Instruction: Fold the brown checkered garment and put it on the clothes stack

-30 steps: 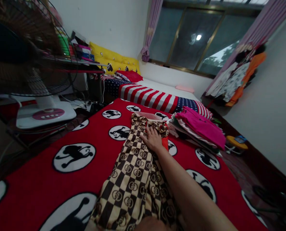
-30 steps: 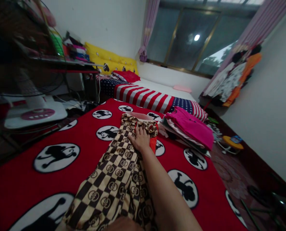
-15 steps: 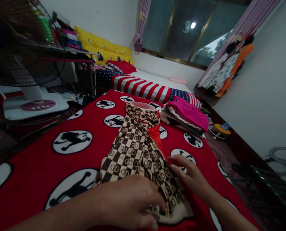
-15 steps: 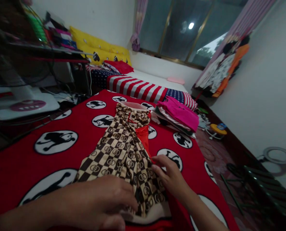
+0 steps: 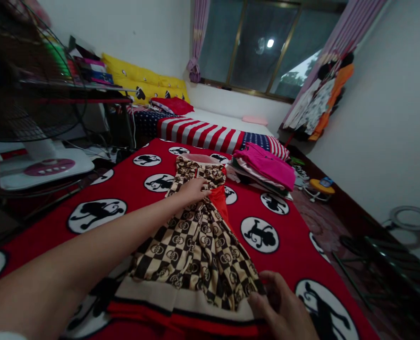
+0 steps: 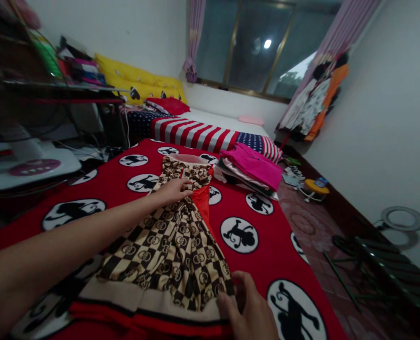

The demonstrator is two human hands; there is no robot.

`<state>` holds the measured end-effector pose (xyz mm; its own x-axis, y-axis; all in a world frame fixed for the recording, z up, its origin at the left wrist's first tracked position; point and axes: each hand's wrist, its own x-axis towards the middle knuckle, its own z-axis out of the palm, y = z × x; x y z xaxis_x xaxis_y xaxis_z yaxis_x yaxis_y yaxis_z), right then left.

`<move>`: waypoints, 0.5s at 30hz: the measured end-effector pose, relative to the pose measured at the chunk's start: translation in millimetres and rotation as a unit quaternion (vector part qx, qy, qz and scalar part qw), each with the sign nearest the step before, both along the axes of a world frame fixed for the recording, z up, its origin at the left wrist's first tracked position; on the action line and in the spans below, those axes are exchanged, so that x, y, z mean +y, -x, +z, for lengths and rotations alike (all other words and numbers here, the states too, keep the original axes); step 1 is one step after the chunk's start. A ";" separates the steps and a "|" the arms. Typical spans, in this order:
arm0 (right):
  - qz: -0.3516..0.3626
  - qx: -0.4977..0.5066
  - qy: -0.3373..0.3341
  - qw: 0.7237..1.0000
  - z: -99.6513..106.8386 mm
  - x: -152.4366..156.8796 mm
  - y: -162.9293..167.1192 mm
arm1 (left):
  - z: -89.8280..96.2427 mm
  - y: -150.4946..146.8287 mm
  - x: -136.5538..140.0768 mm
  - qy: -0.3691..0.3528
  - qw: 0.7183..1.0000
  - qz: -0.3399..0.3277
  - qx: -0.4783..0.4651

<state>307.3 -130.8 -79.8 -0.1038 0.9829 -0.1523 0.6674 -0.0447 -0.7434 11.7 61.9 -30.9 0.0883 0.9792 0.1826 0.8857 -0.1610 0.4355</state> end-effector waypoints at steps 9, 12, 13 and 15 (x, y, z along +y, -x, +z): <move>-0.002 0.099 -0.028 0.995 26.8 3.6 9.1 | -9.3 -1.7 23.1 -0.002 0.998 0.032 -0.060; 0.058 0.126 -0.072 0.988 50.0 2.5 36.6 | 0.0 10.9 29.7 -0.025 0.996 0.018 -0.089; 0.091 0.128 -0.081 0.984 54.5 1.3 50.0 | 2.7 16.3 31.9 -0.031 0.995 0.016 -0.098; 0.168 0.104 -0.099 0.975 54.4 -1.5 80.4 | 5.7 26.8 34.3 -0.038 0.993 0.016 -0.112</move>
